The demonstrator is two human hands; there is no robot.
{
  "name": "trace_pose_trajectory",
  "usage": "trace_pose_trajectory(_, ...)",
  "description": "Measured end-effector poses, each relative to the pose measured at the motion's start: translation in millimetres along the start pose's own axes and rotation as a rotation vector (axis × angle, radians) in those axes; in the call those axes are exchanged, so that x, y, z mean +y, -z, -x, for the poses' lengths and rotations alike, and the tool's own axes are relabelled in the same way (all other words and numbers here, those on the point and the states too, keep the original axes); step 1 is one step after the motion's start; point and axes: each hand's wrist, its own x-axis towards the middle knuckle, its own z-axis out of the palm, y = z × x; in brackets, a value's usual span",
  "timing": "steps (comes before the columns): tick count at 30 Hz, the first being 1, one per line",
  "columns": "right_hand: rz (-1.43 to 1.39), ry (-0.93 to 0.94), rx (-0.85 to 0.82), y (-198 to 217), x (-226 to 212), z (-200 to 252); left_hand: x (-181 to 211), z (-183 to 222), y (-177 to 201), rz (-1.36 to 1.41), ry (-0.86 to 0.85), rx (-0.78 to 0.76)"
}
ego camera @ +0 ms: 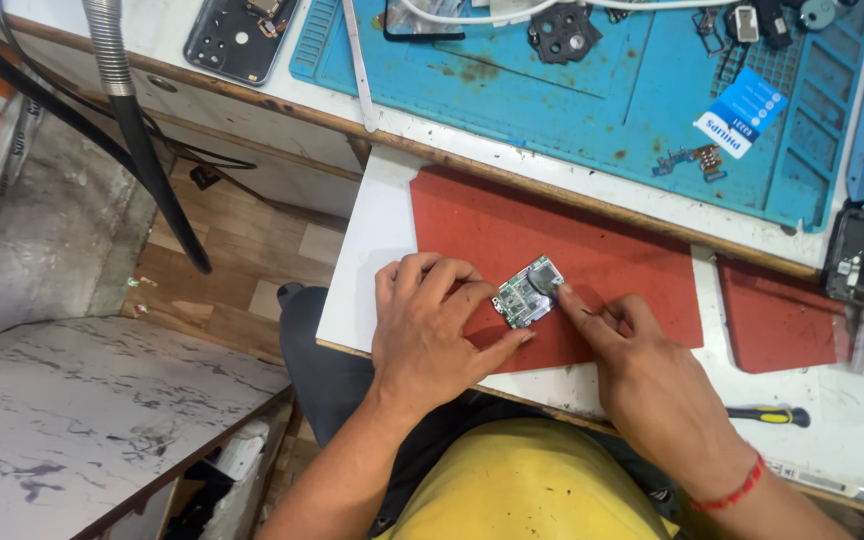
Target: The person uses a purple pen-like tool to repeatedly rub and scrape the surface of a small green circuit board placed on a red mat. The person holds the board with one hand while applying the tool with the other, focusing on specific areas of the board throughout the clip.
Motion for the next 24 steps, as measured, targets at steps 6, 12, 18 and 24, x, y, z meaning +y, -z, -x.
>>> trace_pose_trajectory(6, -0.005, 0.079, 0.043, -8.0, 5.5, -1.4, -2.9, -0.1, -1.2, 0.016, -0.002, 0.002)
trace_pose_trajectory(12, 0.034, 0.17, 0.078, -5.3, -8.3, -14.1, 2.2, -1.5, -1.5, -0.007, 0.01, 0.017)
trace_pose_trajectory(18, 0.153, 0.137, 0.123, 7.7, -1.2, -14.6, 3.8, 3.8, -2.4, -0.011, 0.011, 0.052)
trace_pose_trajectory(24, 0.153, 0.164, 0.101, 15.0, 0.3, -17.7, 5.7, 3.6, -1.6, -0.019, 0.009, 0.063)
